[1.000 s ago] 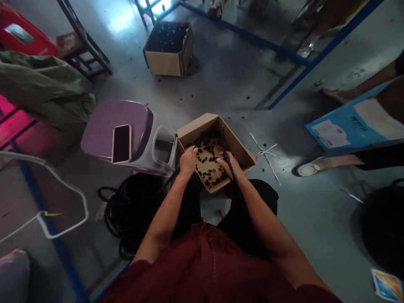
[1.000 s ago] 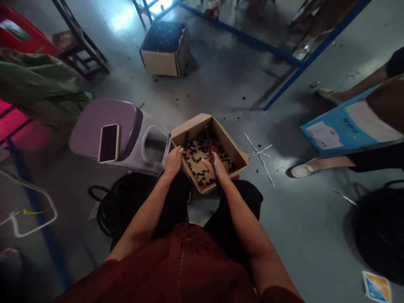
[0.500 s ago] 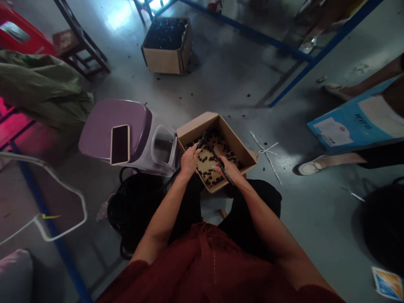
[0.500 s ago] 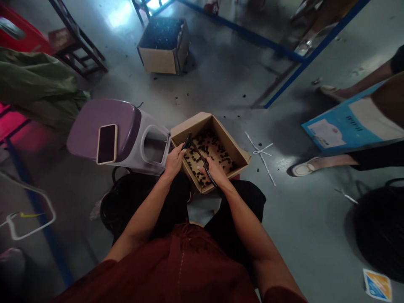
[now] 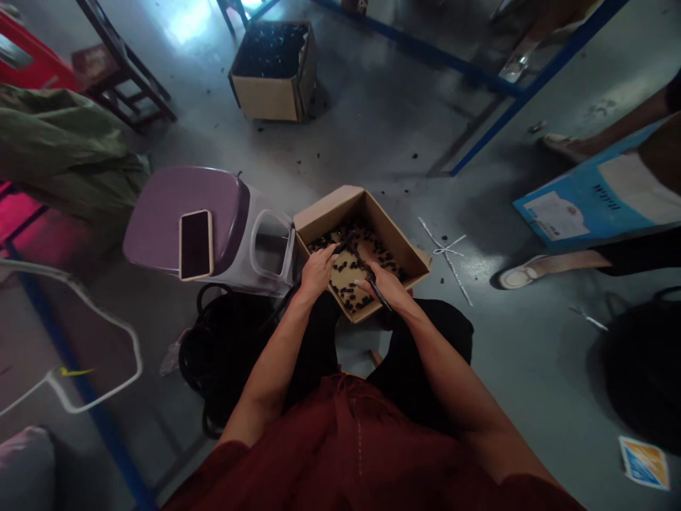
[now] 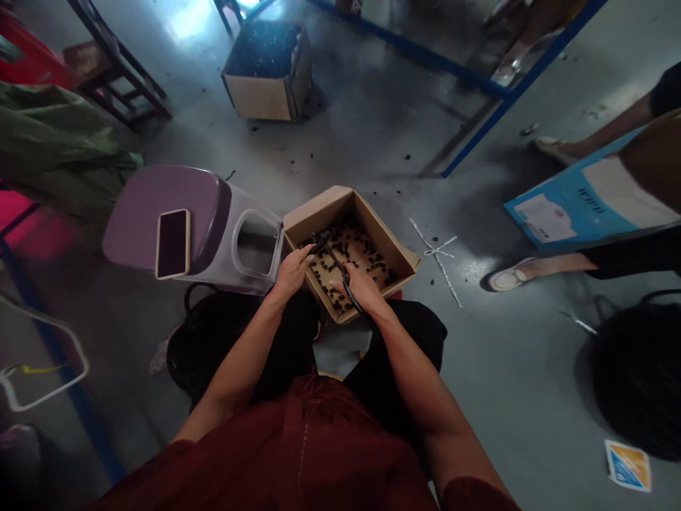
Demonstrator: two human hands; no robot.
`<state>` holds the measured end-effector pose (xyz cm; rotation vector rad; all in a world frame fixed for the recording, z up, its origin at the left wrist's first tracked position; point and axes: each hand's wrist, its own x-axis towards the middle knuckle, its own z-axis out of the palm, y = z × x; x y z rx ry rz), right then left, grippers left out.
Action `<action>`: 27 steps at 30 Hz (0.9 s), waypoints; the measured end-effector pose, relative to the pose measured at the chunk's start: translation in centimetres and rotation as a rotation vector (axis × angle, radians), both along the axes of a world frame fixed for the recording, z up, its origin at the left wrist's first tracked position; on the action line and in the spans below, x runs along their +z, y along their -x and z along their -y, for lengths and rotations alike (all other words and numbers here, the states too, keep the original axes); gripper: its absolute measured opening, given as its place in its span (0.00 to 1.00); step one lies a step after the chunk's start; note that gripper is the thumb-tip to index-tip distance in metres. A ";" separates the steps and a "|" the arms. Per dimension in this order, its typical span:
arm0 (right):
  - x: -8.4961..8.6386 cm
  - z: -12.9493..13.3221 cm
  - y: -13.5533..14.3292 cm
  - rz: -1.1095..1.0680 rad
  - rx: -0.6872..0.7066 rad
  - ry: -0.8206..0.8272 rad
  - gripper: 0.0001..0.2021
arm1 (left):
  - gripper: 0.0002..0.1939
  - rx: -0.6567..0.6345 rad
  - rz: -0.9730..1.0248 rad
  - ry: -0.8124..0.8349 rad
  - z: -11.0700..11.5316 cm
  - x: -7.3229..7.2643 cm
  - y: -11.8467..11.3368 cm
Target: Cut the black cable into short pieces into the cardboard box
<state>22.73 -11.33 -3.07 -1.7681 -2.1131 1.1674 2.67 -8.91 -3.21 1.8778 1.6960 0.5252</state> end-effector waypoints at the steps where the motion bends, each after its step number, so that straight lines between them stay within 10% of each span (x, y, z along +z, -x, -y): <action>1: 0.0 0.0 0.0 0.004 0.006 0.001 0.25 | 0.19 -0.008 0.001 0.005 0.0 -0.1 0.0; 27: -0.5 0.0 -0.3 -0.058 0.013 0.066 0.26 | 0.19 -0.065 -0.048 0.049 -0.1 -1.1 0.6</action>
